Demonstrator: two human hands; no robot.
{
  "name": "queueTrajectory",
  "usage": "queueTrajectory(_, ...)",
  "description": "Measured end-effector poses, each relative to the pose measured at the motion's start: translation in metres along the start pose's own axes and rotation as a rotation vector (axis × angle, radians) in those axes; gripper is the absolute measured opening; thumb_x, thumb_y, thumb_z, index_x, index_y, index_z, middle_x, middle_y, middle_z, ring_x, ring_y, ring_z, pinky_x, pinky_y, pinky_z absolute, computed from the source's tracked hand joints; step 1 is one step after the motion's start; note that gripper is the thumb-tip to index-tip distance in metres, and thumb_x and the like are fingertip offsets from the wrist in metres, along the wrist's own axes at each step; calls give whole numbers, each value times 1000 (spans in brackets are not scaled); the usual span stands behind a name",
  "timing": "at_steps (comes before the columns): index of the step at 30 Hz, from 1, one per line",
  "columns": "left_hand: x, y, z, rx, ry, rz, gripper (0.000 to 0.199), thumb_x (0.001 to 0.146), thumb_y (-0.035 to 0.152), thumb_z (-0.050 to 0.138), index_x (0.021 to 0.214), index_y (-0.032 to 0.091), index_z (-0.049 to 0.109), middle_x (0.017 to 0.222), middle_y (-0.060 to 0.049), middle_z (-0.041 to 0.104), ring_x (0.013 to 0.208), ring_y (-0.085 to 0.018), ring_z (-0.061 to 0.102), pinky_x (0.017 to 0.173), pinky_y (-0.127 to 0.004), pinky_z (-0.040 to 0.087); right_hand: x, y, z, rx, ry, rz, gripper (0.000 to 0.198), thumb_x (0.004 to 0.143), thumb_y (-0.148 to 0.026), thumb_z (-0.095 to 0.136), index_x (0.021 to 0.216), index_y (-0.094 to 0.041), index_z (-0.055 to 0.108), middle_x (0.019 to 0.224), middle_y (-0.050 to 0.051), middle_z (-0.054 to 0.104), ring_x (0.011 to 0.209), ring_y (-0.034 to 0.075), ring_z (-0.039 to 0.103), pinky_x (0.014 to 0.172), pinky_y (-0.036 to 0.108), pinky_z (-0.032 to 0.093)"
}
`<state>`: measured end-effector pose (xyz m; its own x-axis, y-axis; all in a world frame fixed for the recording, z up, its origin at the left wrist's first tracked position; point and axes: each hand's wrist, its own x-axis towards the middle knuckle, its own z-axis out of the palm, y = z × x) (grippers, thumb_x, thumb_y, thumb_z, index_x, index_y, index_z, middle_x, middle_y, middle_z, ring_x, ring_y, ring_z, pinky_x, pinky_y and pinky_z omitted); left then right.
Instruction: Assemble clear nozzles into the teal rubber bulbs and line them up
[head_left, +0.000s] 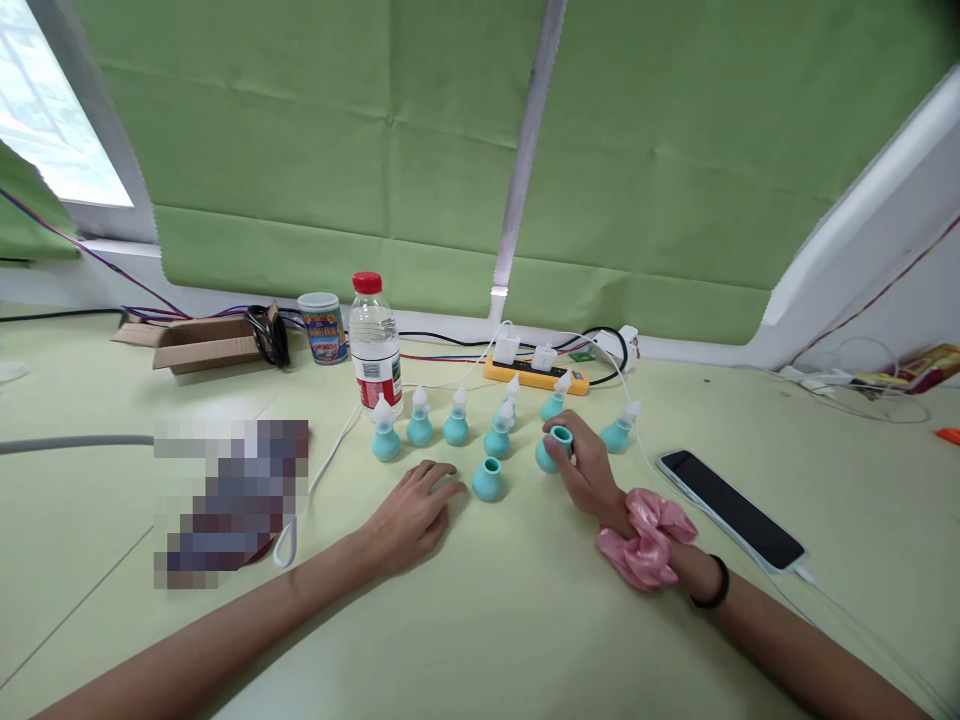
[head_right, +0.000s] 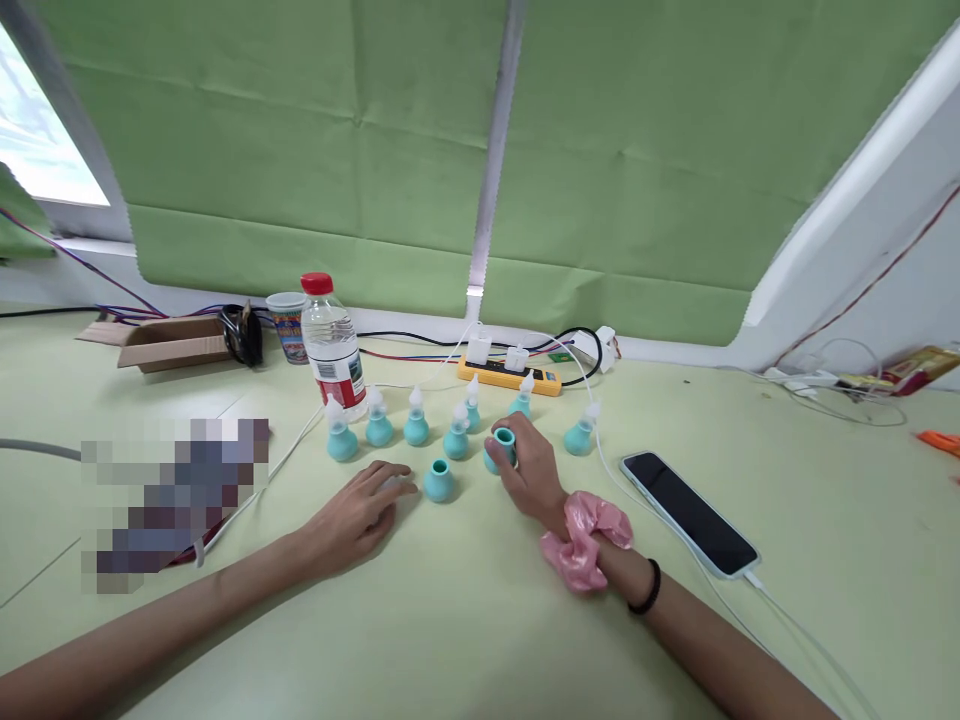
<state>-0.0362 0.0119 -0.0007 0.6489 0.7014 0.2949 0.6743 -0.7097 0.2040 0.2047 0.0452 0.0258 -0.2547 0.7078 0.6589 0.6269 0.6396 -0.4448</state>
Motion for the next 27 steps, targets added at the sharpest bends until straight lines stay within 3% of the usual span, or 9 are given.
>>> queueTrajectory(5, -1, 2, -2, 34, -6, 3, 27, 82, 18, 32, 105, 19, 46, 109, -9, 46, 101, -23, 39, 84, -41, 36, -4, 38, 10, -155, -184, 110, 17, 81, -34, 39, 81, -19, 46, 77, 3, 52, 70, 17, 49, 65, 29, 39)
queueTrajectory(9, -1, 3, -2, 52, 44, 27, 29, 84, 19, 30, 110, 19, 43, 114, -9, 43, 104, -23, 37, 87, -42, 33, -7, 43, 15, -151, -143, 94, 15, 81, -31, 40, 88, -19, 45, 82, 4, 54, 76, 18, 51, 70, 31, 40)
queueTrajectory(15, 0, 2, 0, 53, 53, 32, 26, 83, 18, 32, 106, 18, 45, 110, -10, 46, 101, -23, 39, 86, -41, 34, -2, 9, 7, -223, 100, -158, 31, 73, -34, 51, 99, -18, 42, 99, 9, 51, 94, 23, 45, 79, 39, 35)
queueTrajectory(17, 0, 1, 1, 53, 56, 32, 26, 82, 18, 33, 105, 18, 45, 107, -9, 47, 101, -23, 40, 85, -41, 35, -3, -12, 8, -252, 27, -288, 39, 70, -37, 55, 101, -18, 43, 95, 9, 53, 91, 23, 46, 78, 39, 34)
queueTrajectory(19, 0, 1, 2, 55, 56, 22, 25, 81, 16, 35, 103, 18, 46, 104, -9, 48, 99, -23, 41, 84, -40, 36, -5, -29, 17, -331, -95, -311, 43, 68, -38, 56, 103, -16, 45, 95, 10, 54, 88, 24, 46, 76, 40, 32)
queueTrajectory(22, -1, 1, 3, 60, 65, 13, 25, 80, 14, 36, 102, 18, 46, 103, -9, 48, 99, -23, 41, 83, -40, 37, -6, -40, 32, -418, -203, -310, 28, 74, -34, 51, 96, -16, 51, 83, 8, 59, 80, 22, 48, 72, 39, 31)
queueTrajectory(25, -1, 1, 2, 55, 66, 18, 25, 79, 14, 36, 102, 18, 46, 102, -9, 49, 98, -23, 42, 83, -40, 37, 2, -36, 27, -367, -196, -364, 17, 78, -29, 48, 87, -16, 53, 74, 5, 60, 75, 19, 50, 72, 36, 31)
queueTrajectory(27, -2, 2, 1, 47, 61, 18, 25, 79, 14, 35, 102, 18, 46, 103, -9, 49, 98, -23, 42, 82, -40, 37, 14, -29, 4, -312, -103, -353, 15, 77, -28, 49, 86, -17, 53, 74, 4, 60, 74, 18, 51, 73, 36, 32)
